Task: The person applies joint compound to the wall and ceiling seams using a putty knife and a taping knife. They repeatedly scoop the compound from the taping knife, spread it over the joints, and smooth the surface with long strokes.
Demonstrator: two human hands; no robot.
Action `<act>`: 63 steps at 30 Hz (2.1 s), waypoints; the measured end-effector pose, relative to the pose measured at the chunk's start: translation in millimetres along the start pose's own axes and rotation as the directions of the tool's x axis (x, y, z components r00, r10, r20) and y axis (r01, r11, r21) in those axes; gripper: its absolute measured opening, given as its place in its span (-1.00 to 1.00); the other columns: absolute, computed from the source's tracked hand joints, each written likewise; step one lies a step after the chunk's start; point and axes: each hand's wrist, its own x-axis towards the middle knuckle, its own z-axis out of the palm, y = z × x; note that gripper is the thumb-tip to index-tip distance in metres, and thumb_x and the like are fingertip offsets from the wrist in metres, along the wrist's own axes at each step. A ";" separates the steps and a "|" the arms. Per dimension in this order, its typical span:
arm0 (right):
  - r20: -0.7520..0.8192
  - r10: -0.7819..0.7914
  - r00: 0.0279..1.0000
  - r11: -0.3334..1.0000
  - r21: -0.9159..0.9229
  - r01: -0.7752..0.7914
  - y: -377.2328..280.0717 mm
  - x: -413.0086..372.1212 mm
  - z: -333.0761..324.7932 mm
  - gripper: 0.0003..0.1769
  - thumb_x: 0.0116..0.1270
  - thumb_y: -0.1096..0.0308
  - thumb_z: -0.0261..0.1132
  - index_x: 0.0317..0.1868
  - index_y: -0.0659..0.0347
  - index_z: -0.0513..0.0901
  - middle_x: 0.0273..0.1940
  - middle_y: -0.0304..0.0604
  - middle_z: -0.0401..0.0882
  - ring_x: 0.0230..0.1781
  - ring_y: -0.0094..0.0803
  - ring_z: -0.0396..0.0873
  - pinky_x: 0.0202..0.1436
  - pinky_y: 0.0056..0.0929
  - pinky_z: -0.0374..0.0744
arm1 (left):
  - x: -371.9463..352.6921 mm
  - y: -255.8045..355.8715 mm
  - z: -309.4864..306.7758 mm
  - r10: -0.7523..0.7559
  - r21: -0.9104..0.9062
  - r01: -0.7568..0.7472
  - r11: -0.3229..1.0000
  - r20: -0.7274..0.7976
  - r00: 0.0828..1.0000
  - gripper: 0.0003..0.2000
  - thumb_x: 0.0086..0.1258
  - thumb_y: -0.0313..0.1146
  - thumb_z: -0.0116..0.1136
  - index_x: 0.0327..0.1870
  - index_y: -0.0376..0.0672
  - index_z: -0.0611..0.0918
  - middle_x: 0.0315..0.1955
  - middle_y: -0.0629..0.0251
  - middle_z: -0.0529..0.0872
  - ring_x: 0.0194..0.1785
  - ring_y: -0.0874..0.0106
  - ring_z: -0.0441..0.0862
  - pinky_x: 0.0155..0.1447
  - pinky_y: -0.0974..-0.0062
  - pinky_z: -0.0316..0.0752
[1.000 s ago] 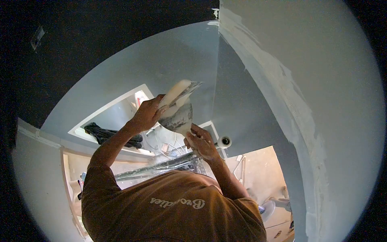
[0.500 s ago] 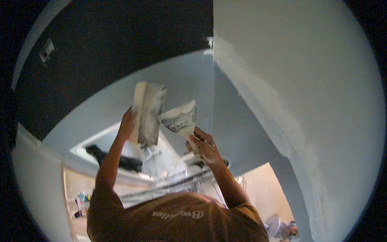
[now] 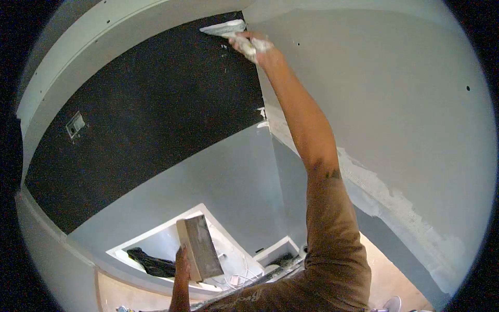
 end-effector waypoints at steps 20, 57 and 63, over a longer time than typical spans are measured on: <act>0.031 0.069 0.997 0.963 0.259 -0.074 -62.1 81.6 -14.5 -0.53 0.51 0.59 0.02 0.28 0.74 0.10 -0.19 0.18 0.46 -0.39 -0.31 0.53 -0.42 -0.48 0.68 | -51.0 67.4 -50.6 -0.129 -0.613 -0.030 0.789 -0.213 0.969 -0.44 0.57 0.08 0.06 0.36 -0.20 0.48 -0.03 0.12 0.62 0.06 0.27 0.61 0.14 0.26 0.54; 0.103 0.168 0.980 0.953 0.239 -0.188 -239.6 -100.0 44.8 -0.83 0.41 0.64 -0.03 -0.06 0.59 0.25 -0.34 -0.02 0.35 -0.54 -0.38 0.32 -0.57 -0.50 0.38 | -18.0 194.8 -65.2 -0.358 -0.887 0.460 0.038 0.417 0.835 -0.43 0.59 0.08 0.02 0.35 -0.23 0.47 0.11 0.10 0.67 0.09 0.21 0.70 0.18 0.17 0.64; -0.075 0.055 0.996 0.997 -0.058 -0.059 -224.2 -200.5 25.0 -0.58 0.51 0.47 0.08 0.25 0.63 0.42 -0.08 0.12 0.58 -0.26 -0.43 0.53 -0.30 -0.48 0.62 | 14.4 225.1 -51.1 -0.282 -0.875 0.421 -0.240 0.478 0.832 -0.49 0.61 0.05 0.00 0.31 -0.19 0.53 0.00 0.13 0.72 0.00 0.24 0.74 0.10 0.20 0.68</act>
